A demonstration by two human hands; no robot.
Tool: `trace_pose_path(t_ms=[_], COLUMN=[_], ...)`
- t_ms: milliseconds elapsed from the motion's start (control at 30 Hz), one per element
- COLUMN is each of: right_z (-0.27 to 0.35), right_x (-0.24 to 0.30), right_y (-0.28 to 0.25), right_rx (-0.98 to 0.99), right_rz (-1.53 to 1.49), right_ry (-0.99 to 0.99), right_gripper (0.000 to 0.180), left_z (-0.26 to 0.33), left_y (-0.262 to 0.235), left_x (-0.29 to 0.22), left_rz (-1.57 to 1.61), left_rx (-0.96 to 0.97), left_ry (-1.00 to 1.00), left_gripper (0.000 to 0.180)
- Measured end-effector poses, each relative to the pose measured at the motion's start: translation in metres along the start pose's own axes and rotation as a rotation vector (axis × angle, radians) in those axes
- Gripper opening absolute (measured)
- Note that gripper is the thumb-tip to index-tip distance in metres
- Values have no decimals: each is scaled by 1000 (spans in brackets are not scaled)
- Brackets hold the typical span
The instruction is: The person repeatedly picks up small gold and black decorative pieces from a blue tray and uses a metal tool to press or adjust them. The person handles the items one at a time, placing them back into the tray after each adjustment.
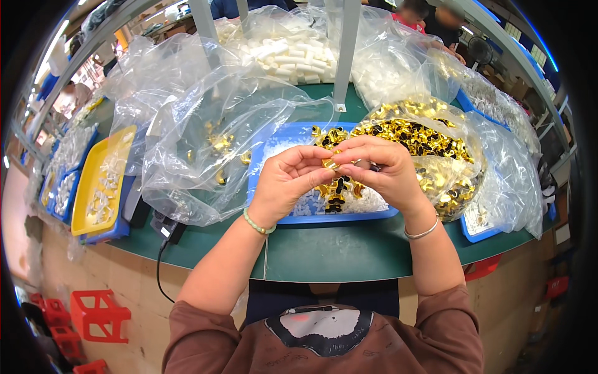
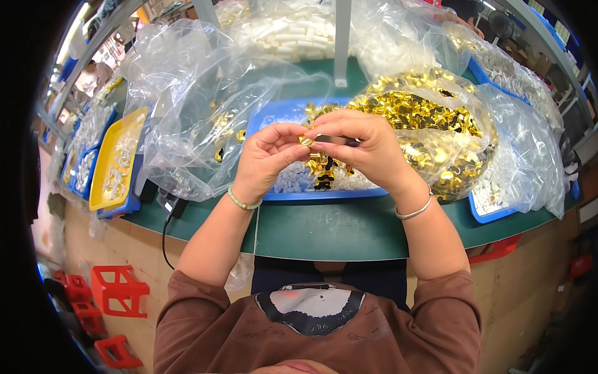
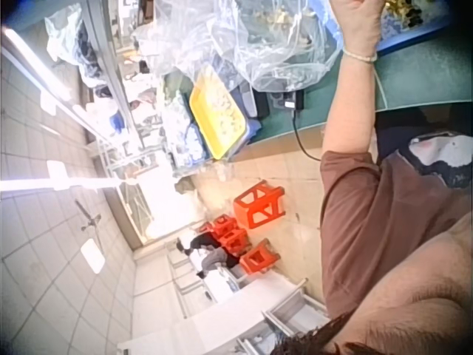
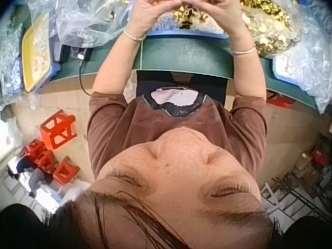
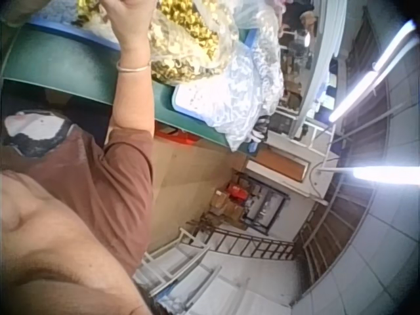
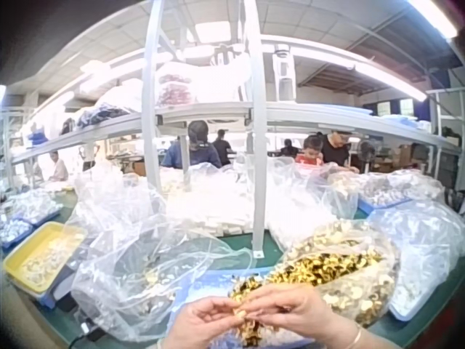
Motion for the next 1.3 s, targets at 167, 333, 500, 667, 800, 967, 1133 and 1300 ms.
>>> trace_pose_path(t_ms=[167,333,500,667,800,967,1133,1300], right_z=[0,0,0,0,-2,-2,2,1], right_x=[-6,-7,1,-2,-15,-8,-8,-1], right_y=[1,3,5,9,8,6,5,6], right_rx=[-29,-54,-55,-99,-51,-76,-60,-45], right_rz=[85,203,285,352,199,74,81,96], right_ry=[-114,-210,-253,-284,-124,13,107,132], right_gripper=[28,30,30,29,22,17,18,17], left_z=[1,3,4,4,1,-2,-3,-1], left_y=[3,7,6,4,3,1,2,3], left_x=[0,1,2,5,6,5,3,3], left_rz=[-13,-33,-57,-77,-13,39,44,-41], left_rx=[-11,-54,-75,-94,-72,-32,29,-12], left_ry=[12,25,18,29,-9,-77,-42,-36], left_gripper=[27,26,27,27,26,28,28,27])
Point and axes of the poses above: each hand's wrist, its own z-axis away from the middle knuckle, its own y-axis out of the palm, x = y × z, the point moved 2 cm from there along -z, towards the middle knuckle, and after that the axes turned 11 degrees about z, right-handed, at the moved point
